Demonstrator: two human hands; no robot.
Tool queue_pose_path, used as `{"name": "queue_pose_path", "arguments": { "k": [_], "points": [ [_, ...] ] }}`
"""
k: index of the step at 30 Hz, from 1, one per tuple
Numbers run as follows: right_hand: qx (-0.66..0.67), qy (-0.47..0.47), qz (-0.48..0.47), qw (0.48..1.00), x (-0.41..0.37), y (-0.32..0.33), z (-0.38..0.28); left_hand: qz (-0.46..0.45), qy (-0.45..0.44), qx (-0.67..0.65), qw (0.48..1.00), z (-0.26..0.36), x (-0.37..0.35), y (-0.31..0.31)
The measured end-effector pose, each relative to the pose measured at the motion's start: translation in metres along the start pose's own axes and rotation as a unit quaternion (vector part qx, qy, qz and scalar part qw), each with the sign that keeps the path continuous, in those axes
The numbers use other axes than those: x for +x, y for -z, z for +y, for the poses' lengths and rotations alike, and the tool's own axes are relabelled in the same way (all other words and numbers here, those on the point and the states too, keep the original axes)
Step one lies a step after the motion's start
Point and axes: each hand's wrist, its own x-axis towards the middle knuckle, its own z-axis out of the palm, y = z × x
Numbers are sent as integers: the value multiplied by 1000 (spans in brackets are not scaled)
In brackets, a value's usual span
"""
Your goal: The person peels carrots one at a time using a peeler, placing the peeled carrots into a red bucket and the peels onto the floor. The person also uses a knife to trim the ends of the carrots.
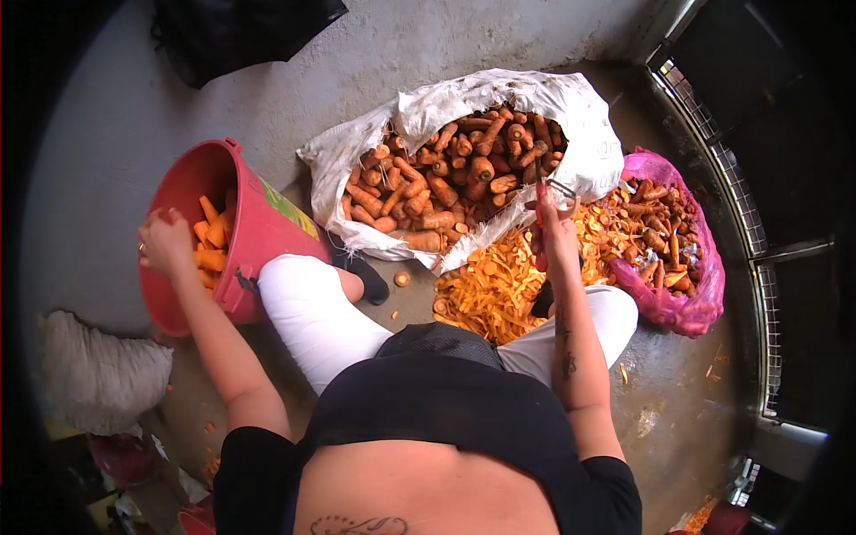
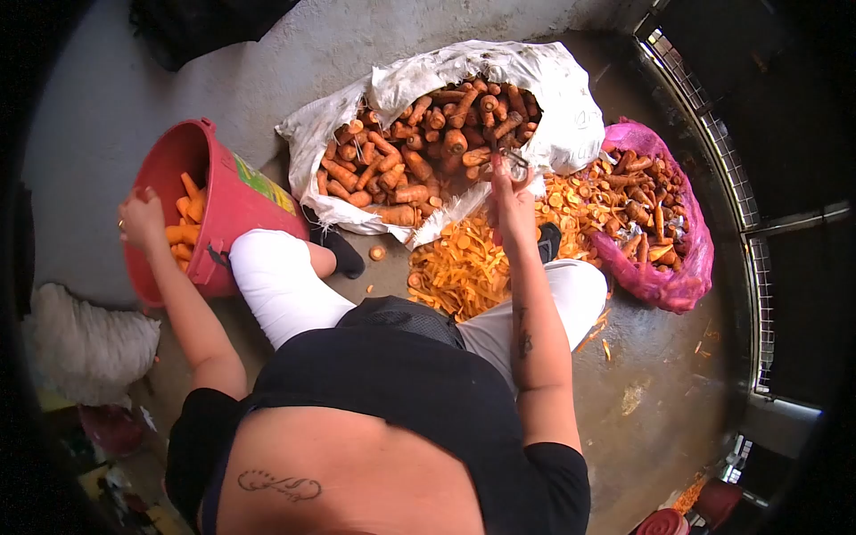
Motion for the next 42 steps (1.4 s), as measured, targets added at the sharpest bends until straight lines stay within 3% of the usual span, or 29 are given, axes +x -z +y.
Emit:
{"name": "queue_pose_path", "arguments": {
  "k": [4, 7, 9, 13, 16, 19, 21, 23, 27, 29, 32, 34, 38, 42],
  "points": [
    [-32, 4, 7, 999, 13, 4, -9, -68, -87, -144, 983, 63, -34, -4],
    [-34, 17, -13, 999, 27, 8, -16, -140, -204, -275, 929, 108, -60, -37],
    [-37, 11, -22, 999, 28, 6, -29, -239, -254, -330, 877, 143, -85, -36],
    [-116, 9, -75, 990, 50, 14, -43, -322, -372, -258, 831, 204, -134, -36],
    [-142, 22, -58, 988, 60, 16, -47, -448, -373, -299, 755, 241, -160, -58],
    [-139, 29, -42, 989, 50, 15, -58, -462, -404, -358, 704, 282, -183, -81],
    [-140, 32, -45, 989, 43, 15, -63, -543, -368, -415, 630, 327, -203, -118],
    [-119, 17, -28, 992, 39, 21, -63, -557, -341, -456, 605, 367, -214, -116],
    [-97, 7, 39, 994, 45, 43, -56, -513, -324, -471, 640, 465, -251, -141],
    [-111, -29, 61, 991, 42, 45, -67, -535, -317, -412, 666, 503, -259, -138],
    [-88, -39, 89, 991, 46, 59, -55, -497, -317, -340, 733, 551, -282, -160],
    [-94, -45, 94, 990, 48, 67, -48, -489, -318, -314, 749, 570, -291, -170],
    [-69, -48, 113, 990, 50, 74, -42, -377, -368, -226, 819, 589, -316, -197],
    [-63, -51, 94, 992, 51, 74, -47, -299, -443, -181, 826, 597, -321, -209]
  ]
}}
